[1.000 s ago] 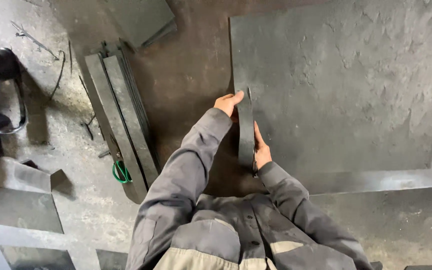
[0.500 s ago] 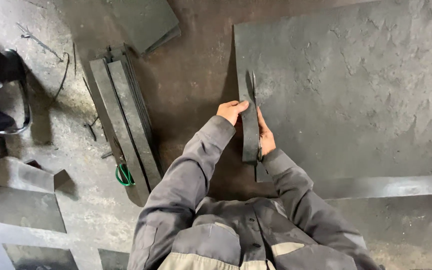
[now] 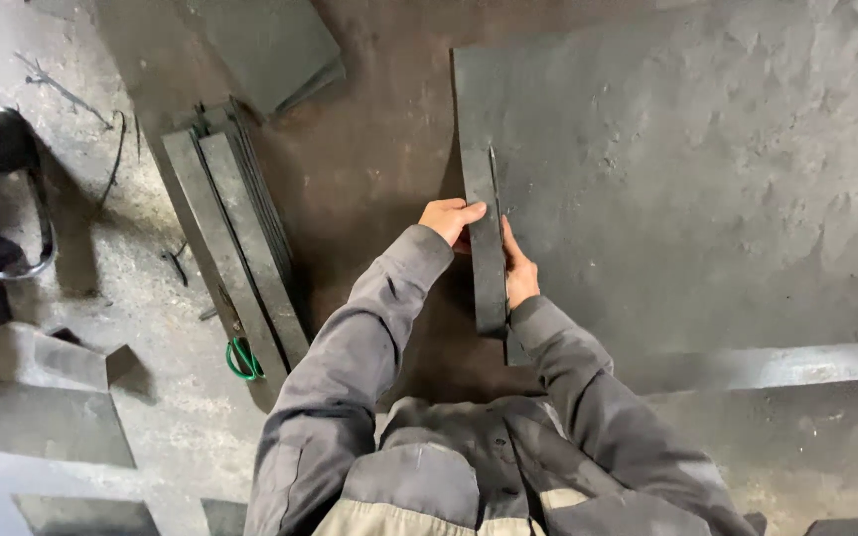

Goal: The person uses tin snips to cut a long strip from a large sheet of dark material on a workbench. They repeatedly position the snips, cut along the edge, and set the cut strip aside. The process is repeated multiple times throughout the clip.

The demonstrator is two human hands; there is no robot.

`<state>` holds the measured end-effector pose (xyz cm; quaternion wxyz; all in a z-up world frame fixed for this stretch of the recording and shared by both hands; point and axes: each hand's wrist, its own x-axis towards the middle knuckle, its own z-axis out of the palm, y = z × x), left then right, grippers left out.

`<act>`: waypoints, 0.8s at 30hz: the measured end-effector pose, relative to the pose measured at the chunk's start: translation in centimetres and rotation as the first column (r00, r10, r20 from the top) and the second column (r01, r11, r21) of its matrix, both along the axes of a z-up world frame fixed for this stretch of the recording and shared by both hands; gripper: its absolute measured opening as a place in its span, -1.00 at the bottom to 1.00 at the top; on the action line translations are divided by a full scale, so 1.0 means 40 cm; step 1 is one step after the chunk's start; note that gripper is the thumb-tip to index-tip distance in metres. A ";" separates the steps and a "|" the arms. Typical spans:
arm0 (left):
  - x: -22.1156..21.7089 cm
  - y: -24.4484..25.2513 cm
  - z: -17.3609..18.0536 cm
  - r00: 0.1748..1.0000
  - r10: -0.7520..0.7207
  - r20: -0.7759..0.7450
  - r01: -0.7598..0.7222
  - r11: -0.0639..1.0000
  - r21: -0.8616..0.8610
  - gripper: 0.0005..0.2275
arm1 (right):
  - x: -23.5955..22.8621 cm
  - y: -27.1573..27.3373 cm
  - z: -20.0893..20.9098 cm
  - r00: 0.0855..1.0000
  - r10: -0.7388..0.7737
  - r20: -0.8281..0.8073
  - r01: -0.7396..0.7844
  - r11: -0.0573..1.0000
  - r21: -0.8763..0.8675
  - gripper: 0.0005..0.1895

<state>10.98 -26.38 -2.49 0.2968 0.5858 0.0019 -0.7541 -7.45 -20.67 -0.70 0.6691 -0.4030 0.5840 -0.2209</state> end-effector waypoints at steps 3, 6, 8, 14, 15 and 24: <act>0.012 -0.058 0.013 0.999 0.033 0.033 -0.033 0.999 -0.025 -0.79 | -0.003 -0.009 0.018 0.998 0.035 -0.047 -0.037 0.999 -0.023 -0.24; 0.022 -0.150 0.070 0.988 0.114 0.102 -0.115 0.993 0.005 -0.74 | -0.001 -0.011 0.021 0.998 0.035 0.046 -0.034 0.999 -0.014 -0.17; 0.016 -0.173 0.051 0.980 0.153 0.131 -0.161 0.986 0.050 -0.72 | -0.008 -0.006 0.003 0.991 0.008 0.131 -0.014 0.999 0.045 -0.12; 0.014 -0.141 -0.051 0.967 0.223 0.118 -0.216 0.974 -0.075 -0.81 | 0.009 -0.109 -0.067 0.896 -0.062 0.439 0.046 0.998 0.046 -0.13; 0.013 -0.138 -0.053 0.969 0.217 0.119 -0.207 0.974 -0.095 -0.81 | 0.015 -0.131 -0.055 0.868 -0.062 0.492 0.038 0.998 0.059 -0.12; 0.009 -0.126 -0.067 0.964 0.231 0.134 -0.211 0.967 -0.145 -0.83 | 0.051 -0.147 -0.032 0.913 -0.083 0.400 0.084 0.996 0.014 -0.16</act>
